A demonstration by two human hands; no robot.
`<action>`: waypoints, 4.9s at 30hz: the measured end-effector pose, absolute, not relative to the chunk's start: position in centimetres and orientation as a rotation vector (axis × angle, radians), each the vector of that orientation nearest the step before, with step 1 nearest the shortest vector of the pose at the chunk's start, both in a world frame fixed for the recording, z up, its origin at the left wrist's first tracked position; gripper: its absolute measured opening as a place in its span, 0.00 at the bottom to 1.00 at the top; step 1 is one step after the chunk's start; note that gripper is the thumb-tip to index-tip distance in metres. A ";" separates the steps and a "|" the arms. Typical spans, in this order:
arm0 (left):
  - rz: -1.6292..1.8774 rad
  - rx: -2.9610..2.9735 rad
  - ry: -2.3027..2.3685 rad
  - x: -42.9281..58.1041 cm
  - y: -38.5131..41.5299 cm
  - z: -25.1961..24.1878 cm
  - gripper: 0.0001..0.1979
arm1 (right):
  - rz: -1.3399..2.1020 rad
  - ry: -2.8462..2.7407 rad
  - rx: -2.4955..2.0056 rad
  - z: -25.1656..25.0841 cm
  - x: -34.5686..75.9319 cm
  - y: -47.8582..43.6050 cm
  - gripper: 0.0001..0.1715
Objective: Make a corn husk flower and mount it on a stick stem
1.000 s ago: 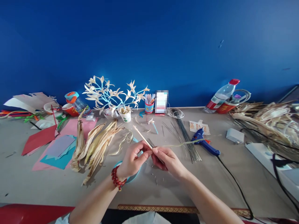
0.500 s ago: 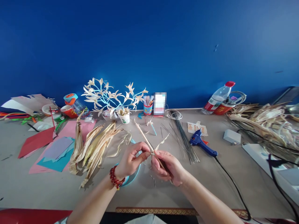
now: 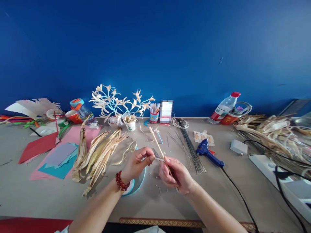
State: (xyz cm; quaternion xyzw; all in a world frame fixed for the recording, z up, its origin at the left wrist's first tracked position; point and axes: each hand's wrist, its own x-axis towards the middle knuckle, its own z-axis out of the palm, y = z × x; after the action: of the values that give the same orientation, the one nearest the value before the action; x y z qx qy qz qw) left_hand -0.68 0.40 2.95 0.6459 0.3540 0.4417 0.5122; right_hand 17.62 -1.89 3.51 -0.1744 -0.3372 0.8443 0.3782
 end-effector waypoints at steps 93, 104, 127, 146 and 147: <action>1.142 1.544 0.754 -0.5 0.5 3.0 0.12 | 1.513 -1.406 -0.836 3.9 18.4 -1.4 0.28; 1.093 1.601 0.903 -0.8 0.4 3.5 0.11 | 1.296 -1.373 -0.996 3.7 18.8 -1.2 0.28; 1.168 1.722 0.910 -0.1 -0.7 3.7 0.07 | 1.251 -1.739 -0.954 2.5 17.6 -1.5 0.31; 1.227 1.723 0.733 -0.5 0.3 2.8 0.07 | 2.112 -0.965 -0.530 3.5 17.5 -2.5 0.27; 1.227 1.714 0.736 -0.5 0.3 2.7 0.07 | 2.114 -0.959 -0.516 3.4 17.5 -2.4 0.27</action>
State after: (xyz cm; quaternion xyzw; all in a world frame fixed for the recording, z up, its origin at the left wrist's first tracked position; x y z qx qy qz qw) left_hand -0.46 0.34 2.68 0.6899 0.2962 0.4937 0.4388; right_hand 17.54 -2.44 3.40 -0.2014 -0.3743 0.8249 0.3727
